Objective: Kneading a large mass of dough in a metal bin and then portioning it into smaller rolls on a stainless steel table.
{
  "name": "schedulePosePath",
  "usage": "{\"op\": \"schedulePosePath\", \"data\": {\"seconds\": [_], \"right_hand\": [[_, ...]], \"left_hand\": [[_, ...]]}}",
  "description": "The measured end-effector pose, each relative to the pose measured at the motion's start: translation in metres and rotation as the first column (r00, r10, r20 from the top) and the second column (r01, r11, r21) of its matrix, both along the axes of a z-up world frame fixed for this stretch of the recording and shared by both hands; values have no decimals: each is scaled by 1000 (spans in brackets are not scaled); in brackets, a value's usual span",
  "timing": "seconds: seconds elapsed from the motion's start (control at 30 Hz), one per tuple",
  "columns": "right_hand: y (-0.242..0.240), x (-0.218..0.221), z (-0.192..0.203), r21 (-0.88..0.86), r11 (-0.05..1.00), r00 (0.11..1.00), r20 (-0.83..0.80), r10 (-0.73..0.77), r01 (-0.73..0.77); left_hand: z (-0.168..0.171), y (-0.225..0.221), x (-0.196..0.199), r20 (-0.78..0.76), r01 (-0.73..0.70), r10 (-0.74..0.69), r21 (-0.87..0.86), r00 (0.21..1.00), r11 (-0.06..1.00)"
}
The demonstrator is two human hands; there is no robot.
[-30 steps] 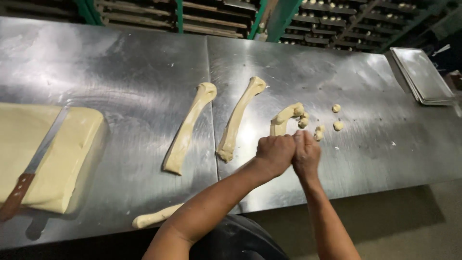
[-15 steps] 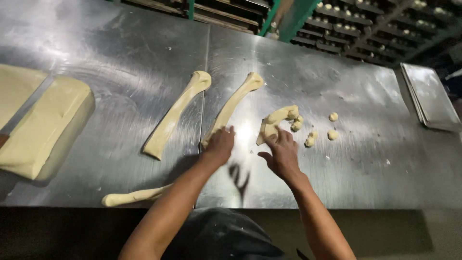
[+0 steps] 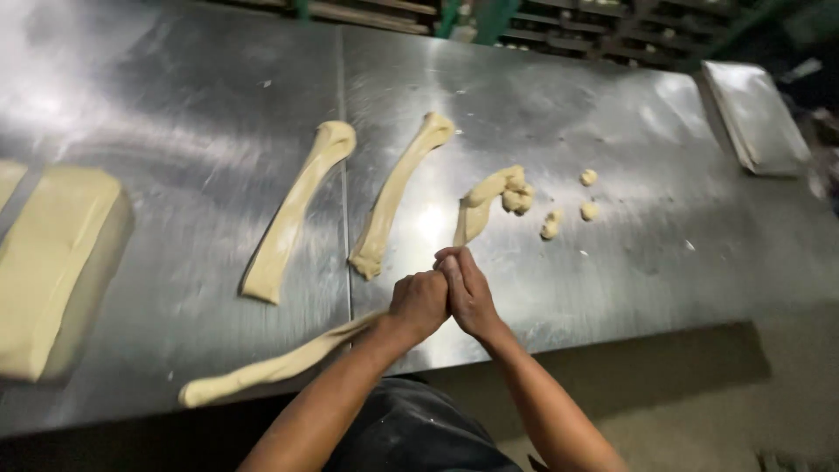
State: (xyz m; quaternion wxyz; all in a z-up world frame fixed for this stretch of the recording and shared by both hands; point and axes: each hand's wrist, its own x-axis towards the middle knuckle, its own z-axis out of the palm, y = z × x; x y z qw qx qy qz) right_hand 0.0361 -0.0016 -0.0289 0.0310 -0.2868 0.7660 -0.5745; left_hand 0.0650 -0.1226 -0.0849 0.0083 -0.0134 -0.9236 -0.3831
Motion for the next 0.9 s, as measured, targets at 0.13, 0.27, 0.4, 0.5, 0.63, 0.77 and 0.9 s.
{"op": "schedulePosePath", "data": {"seconds": [0.13,0.27,0.4,0.5,0.63,0.77,0.9], "right_hand": [[-11,6,-8,76,893,885,-197,-422,443],[-17,16,-36,134,909,893,180,-414,394],[-27,15,-19,91,984,988,-37,-150,153],[-45,37,-3,217,972,908,-418,9,90],[-69,43,22,306,892,802,-590,-96,332],[-50,54,40,289,908,946,-208,-249,302],[-50,49,55,282,854,894,-32,-447,437]], "left_hand": [[55,-11,7,-154,88,-91,-26,984,996],[-8,-49,-16,-72,14,-33,-250,997,968],[-45,-136,-41,481,-36,176,-286,859,957],[-79,-142,-20,-15,-27,25,-146,1000,989],[1,-129,13,-260,196,-181,33,948,980],[-6,-113,30,-118,147,-101,500,988,853],[32,-90,30,-64,195,-185,229,981,954]]}}
